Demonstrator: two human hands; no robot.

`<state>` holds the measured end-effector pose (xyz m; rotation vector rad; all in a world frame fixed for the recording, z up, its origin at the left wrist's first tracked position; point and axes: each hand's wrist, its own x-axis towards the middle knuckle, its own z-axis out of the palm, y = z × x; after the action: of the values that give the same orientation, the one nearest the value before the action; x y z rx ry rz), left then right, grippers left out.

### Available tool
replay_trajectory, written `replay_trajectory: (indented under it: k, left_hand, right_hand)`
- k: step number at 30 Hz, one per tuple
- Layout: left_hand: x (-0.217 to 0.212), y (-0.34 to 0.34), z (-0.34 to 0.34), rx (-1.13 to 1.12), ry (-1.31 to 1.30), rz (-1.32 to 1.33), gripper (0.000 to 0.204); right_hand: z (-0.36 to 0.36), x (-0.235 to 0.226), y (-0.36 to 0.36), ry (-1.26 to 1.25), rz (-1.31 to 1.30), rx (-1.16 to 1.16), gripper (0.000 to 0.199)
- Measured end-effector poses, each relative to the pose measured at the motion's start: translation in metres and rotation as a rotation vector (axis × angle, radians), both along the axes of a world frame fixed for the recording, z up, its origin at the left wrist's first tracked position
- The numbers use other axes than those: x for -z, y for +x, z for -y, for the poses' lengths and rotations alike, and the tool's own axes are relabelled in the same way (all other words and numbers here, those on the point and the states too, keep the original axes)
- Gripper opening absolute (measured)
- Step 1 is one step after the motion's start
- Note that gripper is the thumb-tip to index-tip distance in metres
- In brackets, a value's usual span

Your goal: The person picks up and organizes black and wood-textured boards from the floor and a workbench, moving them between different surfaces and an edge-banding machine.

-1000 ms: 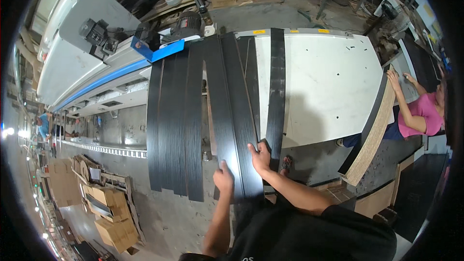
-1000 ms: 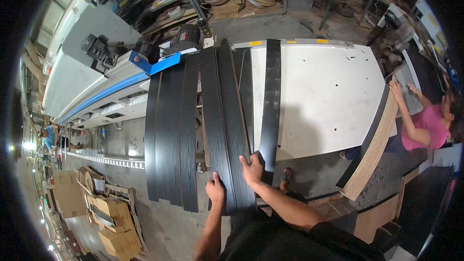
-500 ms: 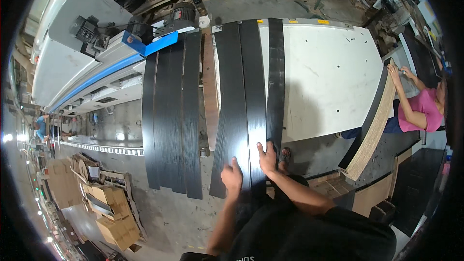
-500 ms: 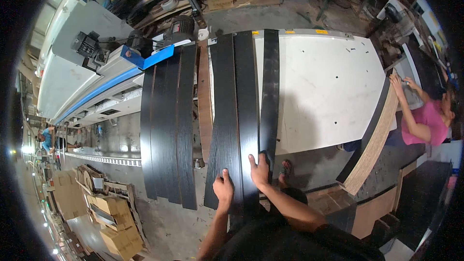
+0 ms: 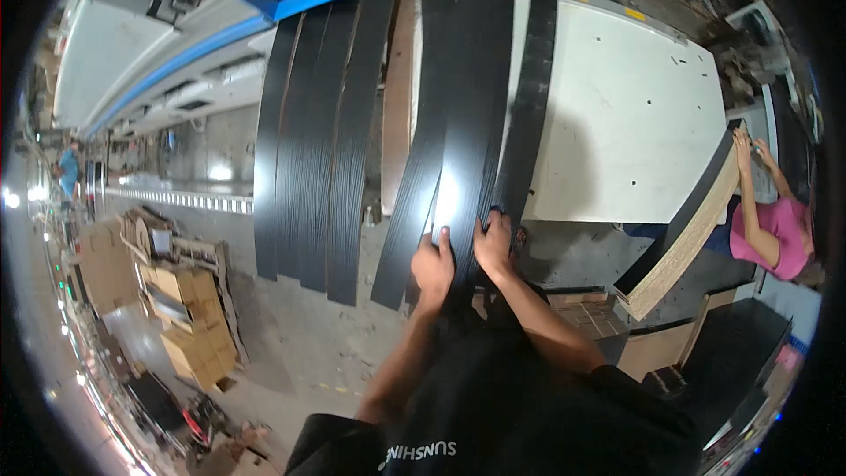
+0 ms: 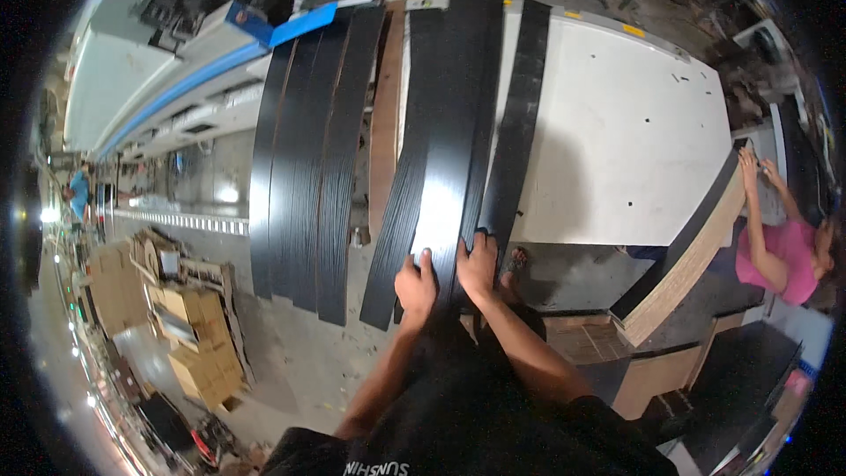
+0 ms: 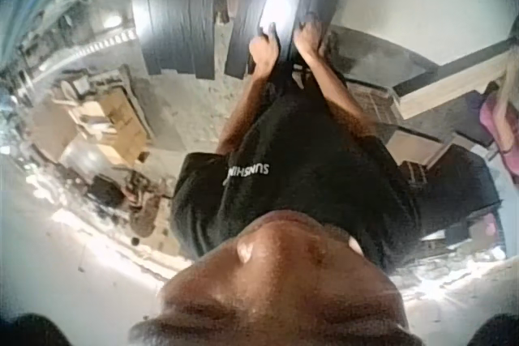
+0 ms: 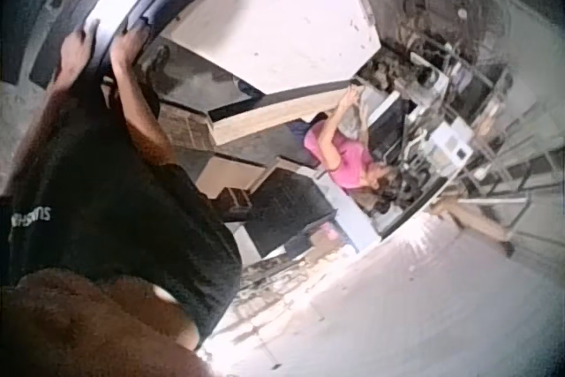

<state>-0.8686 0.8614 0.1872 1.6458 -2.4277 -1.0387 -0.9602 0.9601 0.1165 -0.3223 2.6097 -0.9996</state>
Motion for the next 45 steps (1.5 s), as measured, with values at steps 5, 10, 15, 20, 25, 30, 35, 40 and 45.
replay_trajectory:
  k: [5,10,15,20,25,30,35,40,45]
  left_hand:
    - [-0.002,-0.008,0.0,0.038,0.02,0.058,0.066]
    - [-0.003,-0.009,-0.002,0.091,-0.061,-0.009,0.056]
    - [-0.002,-0.009,-0.002,0.081,-0.081,-0.024,0.05]
    - [-0.01,-0.005,0.007,0.324,-0.355,0.102,0.043]
    - [-0.013,0.006,0.013,0.515,-0.497,0.075,0.04]
    - [0.003,0.023,-0.009,0.368,-0.214,-0.075,0.05]
    - [0.013,0.023,-0.032,0.289,-0.084,-0.141,0.083]
    - [-0.004,0.019,-0.008,0.173,0.181,-0.369,0.071]
    - [-0.018,-0.004,0.012,0.344,0.314,-0.09,0.072]
  right_hand:
    - [0.0,0.012,0.007,0.072,-0.054,-0.04,0.038]
    - [0.004,0.011,0.012,-0.126,-0.019,0.091,0.047]
    - [0.012,-0.001,0.009,-0.307,0.244,0.237,0.066]
    - [0.023,-0.014,0.01,-0.332,0.241,0.219,0.079]
    - [0.027,-0.012,0.017,-0.453,0.313,0.284,0.075]
    - [0.026,-0.007,0.013,-0.565,0.525,0.374,0.077]
    - [0.024,-0.03,0.0,-0.654,0.687,0.517,0.087]
    - [0.006,-0.047,-0.034,-0.656,0.892,0.463,0.086]
    - [-0.001,-0.045,-0.05,-0.842,1.135,0.425,0.081]
